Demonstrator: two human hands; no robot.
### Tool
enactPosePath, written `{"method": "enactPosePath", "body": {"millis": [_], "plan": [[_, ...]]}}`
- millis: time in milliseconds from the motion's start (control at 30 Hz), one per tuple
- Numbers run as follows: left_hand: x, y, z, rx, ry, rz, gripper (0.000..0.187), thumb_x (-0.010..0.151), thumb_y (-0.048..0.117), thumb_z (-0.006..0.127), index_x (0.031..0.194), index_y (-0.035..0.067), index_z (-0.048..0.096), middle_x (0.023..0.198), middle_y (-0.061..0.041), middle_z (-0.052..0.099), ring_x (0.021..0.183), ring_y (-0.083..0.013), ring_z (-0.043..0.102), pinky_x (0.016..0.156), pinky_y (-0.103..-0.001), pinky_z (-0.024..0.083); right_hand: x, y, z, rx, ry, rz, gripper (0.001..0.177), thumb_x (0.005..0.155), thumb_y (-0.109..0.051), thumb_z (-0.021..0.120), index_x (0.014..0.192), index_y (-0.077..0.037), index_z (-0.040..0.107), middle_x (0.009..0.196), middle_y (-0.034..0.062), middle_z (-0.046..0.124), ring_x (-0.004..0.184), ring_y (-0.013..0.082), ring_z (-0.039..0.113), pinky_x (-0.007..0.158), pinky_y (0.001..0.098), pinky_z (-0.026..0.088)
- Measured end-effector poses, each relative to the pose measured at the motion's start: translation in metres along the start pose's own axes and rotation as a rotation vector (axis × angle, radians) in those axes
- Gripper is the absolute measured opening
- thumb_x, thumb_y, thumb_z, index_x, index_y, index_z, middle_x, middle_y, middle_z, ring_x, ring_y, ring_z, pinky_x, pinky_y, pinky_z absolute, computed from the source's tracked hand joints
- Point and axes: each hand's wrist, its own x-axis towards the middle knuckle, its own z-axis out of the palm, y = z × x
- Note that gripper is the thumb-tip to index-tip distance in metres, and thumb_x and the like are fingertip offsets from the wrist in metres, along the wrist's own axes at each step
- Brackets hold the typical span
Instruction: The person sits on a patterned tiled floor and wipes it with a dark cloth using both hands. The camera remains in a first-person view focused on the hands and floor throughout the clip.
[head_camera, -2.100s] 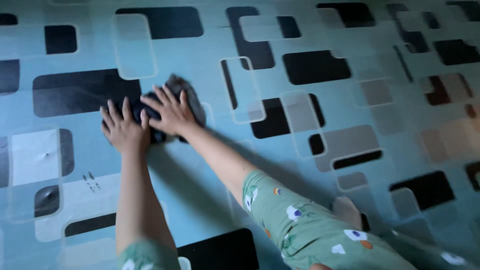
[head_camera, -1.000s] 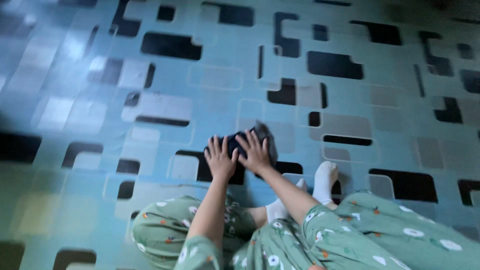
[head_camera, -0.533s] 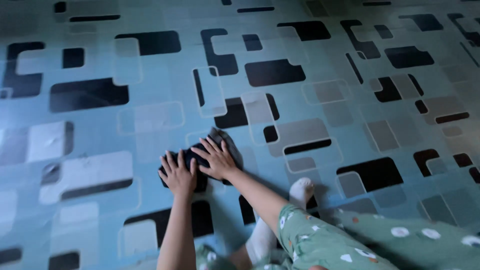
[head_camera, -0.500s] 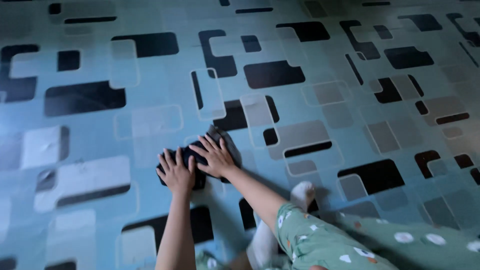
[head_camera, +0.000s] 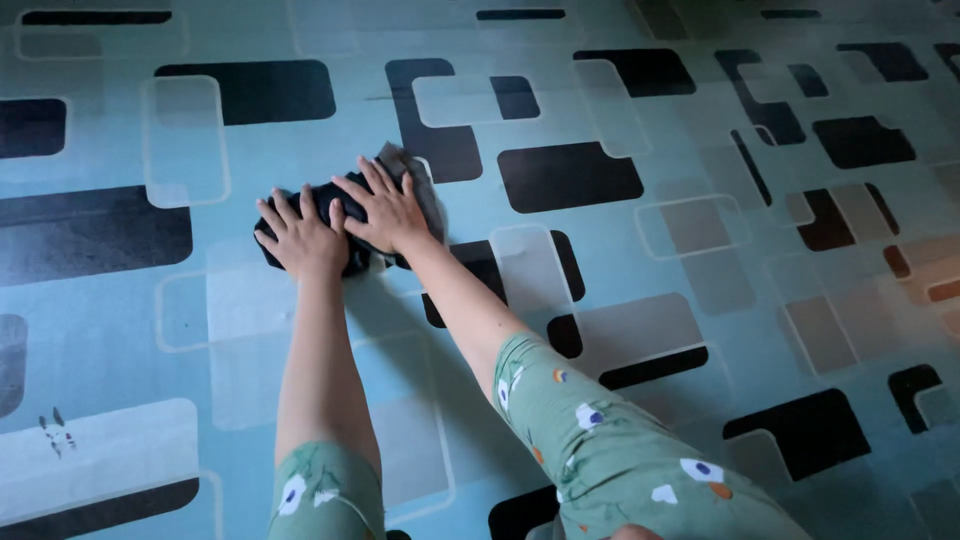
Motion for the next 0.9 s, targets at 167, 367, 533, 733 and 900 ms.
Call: {"method": "enactPosePath", "body": {"millis": [167,367,533,733,900], "plan": [[-0.032,0.001,-0.017,0.065,-0.004,0.086,0.061,0.109,0.063,0.037,0.149,0.021,0.053,0.161,-0.017,0.038,0.153,-0.0385,0.022,0.114,-0.063,0.023,-0.039,-0.012,-0.02,0.007,0.059,0.013,0.069,0.095,-0.056,0.053,0.159,-0.042,0.031,0.169,0.0119,0.029,0.159,0.032,0.024,0.119,0.0679,0.024],[-0.133,0.009,-0.059,0.11,-0.017,0.106,0.058,0.104,0.063,0.044,0.147,0.024,0.053,0.159,-0.012,0.043,0.153,-0.0355,0.028,0.114,-0.06,0.032,-0.142,-0.032,-0.046,-0.019,0.024,-0.002,0.07,0.093,-0.055,0.051,0.159,-0.041,0.031,0.167,0.0109,0.032,0.156,0.0314,0.028,0.118,0.0666,0.024],[-0.242,0.012,-0.093,0.038,-0.161,0.118,0.064,0.101,0.066,0.039,0.152,0.028,0.045,0.167,-0.01,0.031,0.157,-0.0353,0.018,0.118,-0.063,0.026,-0.259,-0.052,-0.057,0.005,-0.057,0.051,0.079,0.089,-0.05,0.054,0.162,-0.039,0.026,0.169,0.0123,0.026,0.157,0.0324,0.023,0.117,0.0696,0.021],[-0.353,0.024,-0.136,0.027,-0.257,0.105,0.063,0.102,0.061,0.042,0.155,0.027,0.042,0.166,-0.012,0.032,0.158,-0.0349,0.018,0.121,-0.06,0.022,-0.371,-0.073,-0.08,0.039,-0.121,0.079,0.08,0.089,-0.048,0.053,0.163,-0.038,0.024,0.17,0.0125,0.022,0.158,0.0326,0.018,0.116,0.0706,0.021],[-0.386,0.026,-0.128,0.038,-0.194,0.079,0.065,0.1,0.063,0.044,0.155,0.03,0.043,0.167,-0.011,0.031,0.158,-0.0365,0.019,0.118,-0.063,0.027,-0.401,-0.074,-0.085,0.068,-0.153,0.08,0.082,0.088,-0.045,0.055,0.163,-0.038,0.024,0.17,0.0131,0.021,0.157,0.0344,0.019,0.116,0.0715,0.019]]}}
